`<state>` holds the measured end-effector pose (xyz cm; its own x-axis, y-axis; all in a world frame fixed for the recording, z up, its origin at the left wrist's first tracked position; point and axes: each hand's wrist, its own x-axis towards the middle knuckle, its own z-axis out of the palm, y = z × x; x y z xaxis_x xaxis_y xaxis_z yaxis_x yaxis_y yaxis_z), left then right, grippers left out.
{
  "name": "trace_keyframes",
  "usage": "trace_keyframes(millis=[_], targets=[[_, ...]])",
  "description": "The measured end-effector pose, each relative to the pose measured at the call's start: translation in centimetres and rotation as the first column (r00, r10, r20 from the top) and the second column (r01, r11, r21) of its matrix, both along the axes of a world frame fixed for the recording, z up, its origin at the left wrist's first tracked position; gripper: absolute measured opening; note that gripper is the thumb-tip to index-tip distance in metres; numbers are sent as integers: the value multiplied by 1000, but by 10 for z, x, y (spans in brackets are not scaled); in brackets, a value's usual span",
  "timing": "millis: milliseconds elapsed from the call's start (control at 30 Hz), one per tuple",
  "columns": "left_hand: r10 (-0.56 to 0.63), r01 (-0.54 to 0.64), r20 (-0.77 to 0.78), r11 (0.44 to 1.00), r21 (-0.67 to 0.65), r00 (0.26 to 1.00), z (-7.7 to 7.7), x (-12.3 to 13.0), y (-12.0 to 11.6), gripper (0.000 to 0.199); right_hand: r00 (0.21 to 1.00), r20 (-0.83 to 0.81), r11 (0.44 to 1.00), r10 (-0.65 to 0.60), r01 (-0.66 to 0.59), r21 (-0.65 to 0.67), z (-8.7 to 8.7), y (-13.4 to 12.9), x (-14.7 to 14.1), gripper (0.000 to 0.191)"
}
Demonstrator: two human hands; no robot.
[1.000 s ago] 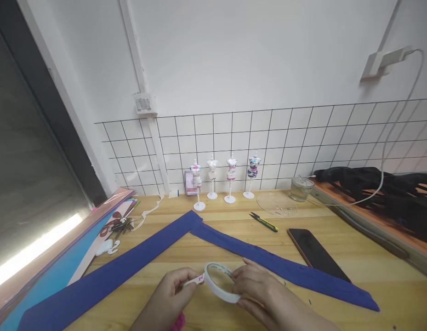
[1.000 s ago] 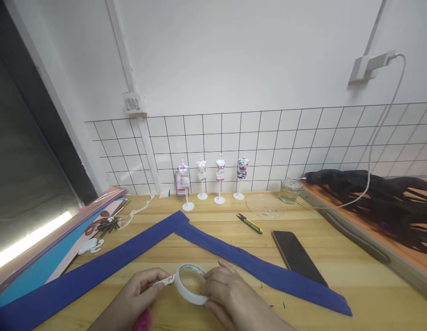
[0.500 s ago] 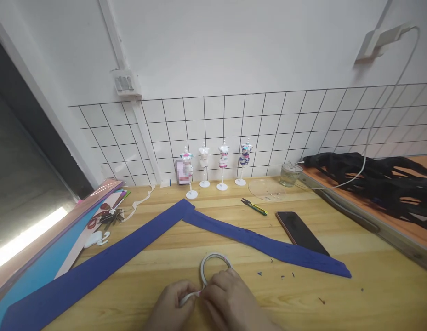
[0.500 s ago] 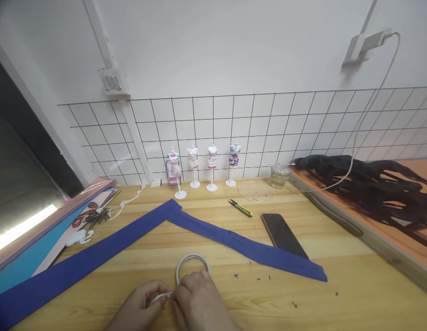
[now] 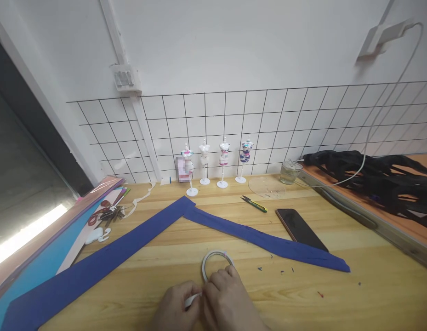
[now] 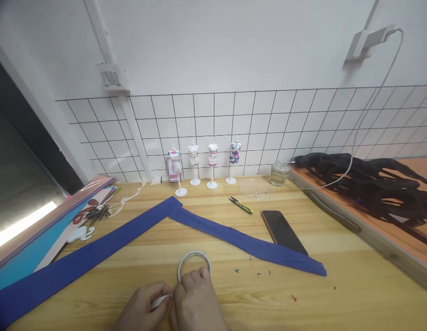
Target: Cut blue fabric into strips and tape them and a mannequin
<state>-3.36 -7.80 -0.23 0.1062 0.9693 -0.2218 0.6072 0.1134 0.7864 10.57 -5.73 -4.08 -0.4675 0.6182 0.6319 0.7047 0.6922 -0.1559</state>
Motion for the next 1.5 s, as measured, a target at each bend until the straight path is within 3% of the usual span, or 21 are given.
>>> trace_keyframes(millis=[100,200,367,467,567,700,800,933,1000,1067,1167,1233,1500], targets=[[5,-5,13,1000,-7,1000,-4,0,0,20,999,43,1000,1,-1,4,-4,0,-1,12],[20,-19,51,999,-26,998,-9,-2,2,21,999,27,981,29,-23,-192,-1,0,4,13],[48,-43,115,998,-50,992,-18,-9,4,26,984,-170,860,-48,-46,-508,16,1,18,18],[61,-53,141,997,-64,988,-24,-12,5,29,974,-223,802,-43,-100,-589,25,2,25,19],[59,-47,170,996,-74,984,-26,-13,5,30,969,-242,811,44,-175,-558,28,-1,25,21],[29,-14,198,997,-74,980,-22,-13,4,25,979,-181,825,98,-181,-535,24,-4,19,17],[-3,10,127,998,-58,992,-15,-13,3,24,978,-87,842,187,-205,-499,7,-4,14,6],[-19,21,-60,999,26,998,-5,-16,1,25,941,101,904,322,-274,-328,-24,-6,7,25],[-23,26,-91,999,35,996,-3,-18,-1,23,947,94,923,307,-272,-272,-29,-8,8,20],[-29,35,-141,998,46,990,-2,-19,-2,23,968,30,937,248,-231,-263,-23,-9,14,3],[-20,37,-243,997,67,970,-3,-20,-4,24,988,-14,946,155,-153,-287,-9,-7,25,23],[-10,33,-300,997,74,954,-5,-21,-4,25,991,11,954,133,-125,-272,-6,-5,30,20],[-38,101,-427,987,125,904,-10,-23,-5,23,998,70,994,0,8,-112,-29,1,23,11]])
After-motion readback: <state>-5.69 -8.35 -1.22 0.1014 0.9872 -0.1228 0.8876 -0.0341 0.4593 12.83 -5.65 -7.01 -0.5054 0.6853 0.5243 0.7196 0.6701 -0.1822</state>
